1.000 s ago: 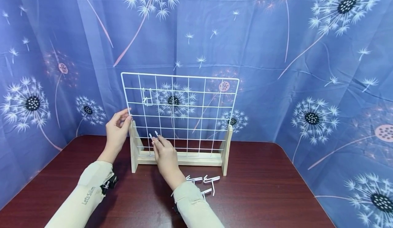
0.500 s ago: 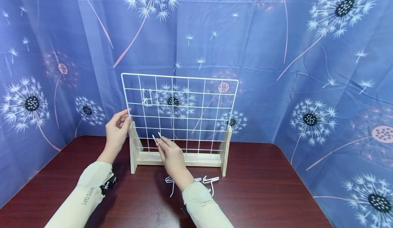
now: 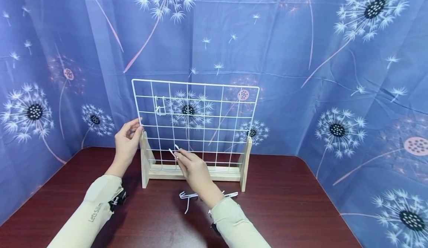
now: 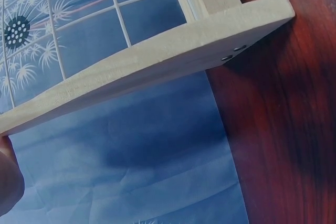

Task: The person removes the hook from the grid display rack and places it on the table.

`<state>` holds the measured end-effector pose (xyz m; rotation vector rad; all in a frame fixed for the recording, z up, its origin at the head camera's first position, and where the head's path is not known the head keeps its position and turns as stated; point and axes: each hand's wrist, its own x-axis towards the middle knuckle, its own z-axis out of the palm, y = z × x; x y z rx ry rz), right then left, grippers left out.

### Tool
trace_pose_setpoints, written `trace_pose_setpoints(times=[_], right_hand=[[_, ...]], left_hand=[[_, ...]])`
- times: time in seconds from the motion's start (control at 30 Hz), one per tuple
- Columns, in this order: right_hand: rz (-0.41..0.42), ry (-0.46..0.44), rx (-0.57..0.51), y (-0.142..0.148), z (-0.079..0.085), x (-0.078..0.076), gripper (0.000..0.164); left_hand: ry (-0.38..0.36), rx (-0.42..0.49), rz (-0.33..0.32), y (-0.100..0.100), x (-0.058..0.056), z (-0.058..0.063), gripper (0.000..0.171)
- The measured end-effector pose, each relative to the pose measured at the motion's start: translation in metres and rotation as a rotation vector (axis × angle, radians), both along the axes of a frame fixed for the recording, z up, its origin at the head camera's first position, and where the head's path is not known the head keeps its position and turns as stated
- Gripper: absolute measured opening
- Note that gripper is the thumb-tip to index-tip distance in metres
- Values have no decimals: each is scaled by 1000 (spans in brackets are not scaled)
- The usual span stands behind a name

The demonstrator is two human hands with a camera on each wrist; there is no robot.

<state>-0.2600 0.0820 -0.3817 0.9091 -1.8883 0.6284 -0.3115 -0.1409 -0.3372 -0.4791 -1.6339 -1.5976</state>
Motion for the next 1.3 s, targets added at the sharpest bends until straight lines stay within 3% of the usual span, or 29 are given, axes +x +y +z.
trace_pose_setpoints(times=[0.23, 0.5, 0.9, 1.13, 1.3], right_hand=[[18, 34, 80, 9, 3, 5, 29], [90, 45, 150, 24, 3, 15, 20], [89, 54, 279, 48, -13, 30, 29], [152, 45, 303, 66, -24, 38, 25], [147, 5, 350, 77, -31, 48, 37]], left_hand=[[2, 5, -15, -1, 0, 1, 27], [-13, -2, -19, -2, 1, 2, 28], [-6, -1, -28, -3, 1, 0, 27], [-10, -5, -30, -2, 1, 0, 28], [-14, -7, -30, 0, 2, 1, 28]])
